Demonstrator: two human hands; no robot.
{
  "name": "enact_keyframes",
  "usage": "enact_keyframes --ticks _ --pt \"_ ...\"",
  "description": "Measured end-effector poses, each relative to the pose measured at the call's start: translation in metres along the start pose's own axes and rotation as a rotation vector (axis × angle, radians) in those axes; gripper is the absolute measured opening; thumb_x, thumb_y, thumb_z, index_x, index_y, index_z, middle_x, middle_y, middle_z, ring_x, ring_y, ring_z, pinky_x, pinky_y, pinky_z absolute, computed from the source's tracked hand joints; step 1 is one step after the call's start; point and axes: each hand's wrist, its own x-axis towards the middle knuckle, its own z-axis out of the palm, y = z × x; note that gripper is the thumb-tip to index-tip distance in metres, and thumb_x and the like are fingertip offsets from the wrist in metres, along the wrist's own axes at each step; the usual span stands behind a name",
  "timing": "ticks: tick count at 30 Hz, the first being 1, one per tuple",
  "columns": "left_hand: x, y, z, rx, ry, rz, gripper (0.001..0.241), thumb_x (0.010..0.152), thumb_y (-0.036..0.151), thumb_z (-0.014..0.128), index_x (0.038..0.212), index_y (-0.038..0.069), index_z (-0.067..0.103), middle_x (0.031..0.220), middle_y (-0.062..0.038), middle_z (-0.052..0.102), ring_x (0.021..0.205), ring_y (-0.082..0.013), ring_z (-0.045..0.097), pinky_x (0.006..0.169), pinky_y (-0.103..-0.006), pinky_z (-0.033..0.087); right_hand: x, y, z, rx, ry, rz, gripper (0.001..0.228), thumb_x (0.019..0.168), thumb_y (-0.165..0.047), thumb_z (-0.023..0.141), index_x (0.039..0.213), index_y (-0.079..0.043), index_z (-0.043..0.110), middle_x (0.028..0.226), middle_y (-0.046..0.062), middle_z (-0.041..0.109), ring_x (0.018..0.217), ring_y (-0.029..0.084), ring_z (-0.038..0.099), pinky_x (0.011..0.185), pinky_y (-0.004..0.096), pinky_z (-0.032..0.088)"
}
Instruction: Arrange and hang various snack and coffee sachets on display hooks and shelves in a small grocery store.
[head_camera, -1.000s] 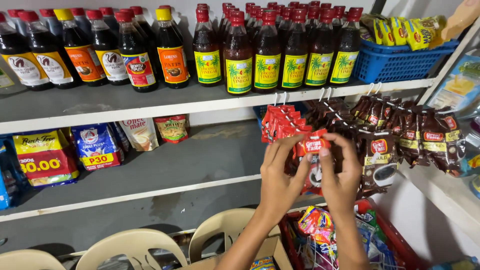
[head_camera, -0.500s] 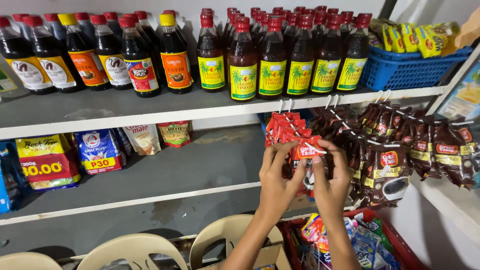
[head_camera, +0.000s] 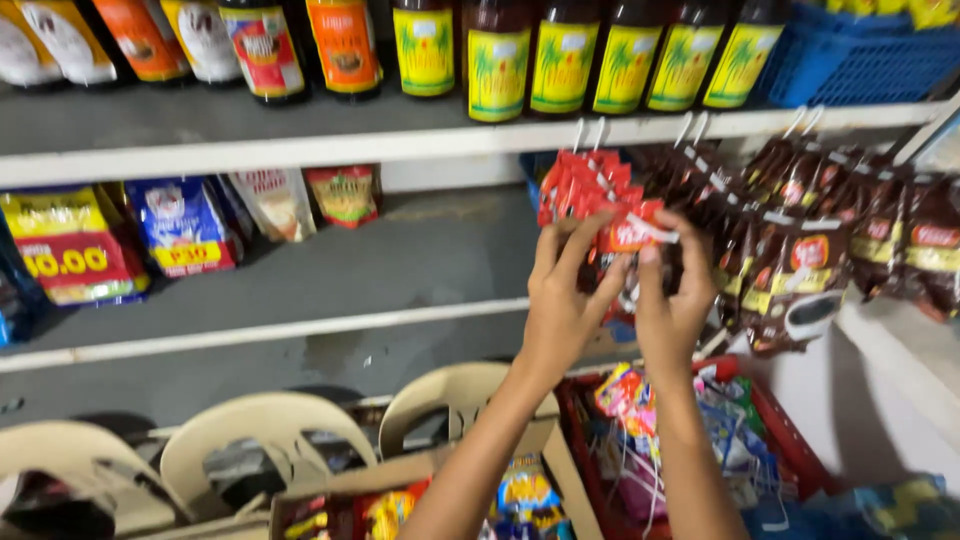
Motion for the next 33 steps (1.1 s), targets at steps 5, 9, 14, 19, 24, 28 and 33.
enact_keyframes --ticks 5,9,14,19,24,28,33 --pt "-0.017 -0.004 -0.006 0.032 -0.056 0.134 0.056 0.095 0.014 0.076 0.147 0.011 0.055 0.133 -0.018 0.057 0.120 -0.0327 0.061 0.105 -0.0389 0.053 -0.017 0.003 -0.004 0.039 -0.026 -0.074 0.037 0.111 -0.008 0.055 0.146 0.001 0.054 0.144 0.012 0.059 0.130 0.020 0.057 0.115 0.033 0.044" --pt "-0.036 -0.009 -0.013 0.119 -0.041 0.168 0.059 0.096 0.013 0.076 0.150 0.013 0.053 0.142 -0.016 0.058 0.122 -0.0337 0.060 0.112 -0.0403 0.051 -0.039 0.008 -0.012 -0.031 -0.067 -0.105 0.042 0.114 -0.008 0.057 0.154 0.002 0.049 0.155 0.014 0.056 0.137 0.022 0.054 0.125 0.036 0.040" --pt "-0.064 -0.014 -0.034 0.103 -0.172 0.111 0.058 0.096 0.011 0.074 0.150 0.011 0.053 0.143 -0.014 0.059 0.123 -0.0325 0.059 0.108 -0.0383 0.050 -0.072 0.018 -0.020 0.110 -0.112 -0.007 0.043 0.120 -0.013 0.059 0.158 0.000 0.043 0.161 0.013 0.047 0.131 0.017 0.053 0.117 0.031 0.047" --pt "-0.127 -0.052 -0.065 0.146 -0.196 0.003 0.042 0.095 0.008 0.073 0.134 0.006 0.058 0.136 -0.016 0.059 0.127 -0.0364 0.059 0.110 -0.0413 0.050 -0.132 0.021 -0.015 0.081 -0.151 0.044 0.056 0.116 -0.016 0.066 0.160 0.001 0.035 0.153 0.012 0.045 0.117 0.015 0.054 0.103 0.029 0.048" --pt "-0.205 -0.096 -0.108 0.021 -0.293 -0.397 0.036 0.090 0.004 0.066 0.126 0.004 0.063 0.125 -0.017 0.062 0.116 -0.0353 0.065 0.087 -0.0365 0.060 -0.220 0.054 -0.005 -0.003 -0.281 0.164 0.037 0.111 -0.012 0.063 0.145 -0.002 0.052 0.132 0.009 0.058 0.112 0.018 0.058 0.100 0.031 0.049" --pt "-0.284 -0.143 -0.132 0.174 -0.277 -0.571 0.025 0.090 0.000 0.067 0.115 0.000 0.068 0.113 -0.018 0.067 0.097 -0.0334 0.071 0.084 -0.0397 0.058 -0.297 0.078 0.009 -0.034 -0.611 0.419 0.033 0.100 -0.011 0.063 0.132 -0.007 0.060 0.116 0.008 0.064 0.094 0.017 0.061 0.081 0.031 0.051" --pt "-0.407 -0.204 -0.156 0.255 -0.225 -0.453 0.014 0.086 -0.002 0.067 0.099 0.002 0.072 0.098 -0.015 0.076 0.090 -0.0319 0.074 0.081 -0.0401 0.058 -0.408 0.144 0.021 -0.222 -0.768 0.010 0.032 0.081 -0.015 0.074 0.112 -0.014 0.068 0.105 0.006 0.073 0.102 0.025 0.068 0.102 0.049 0.046"
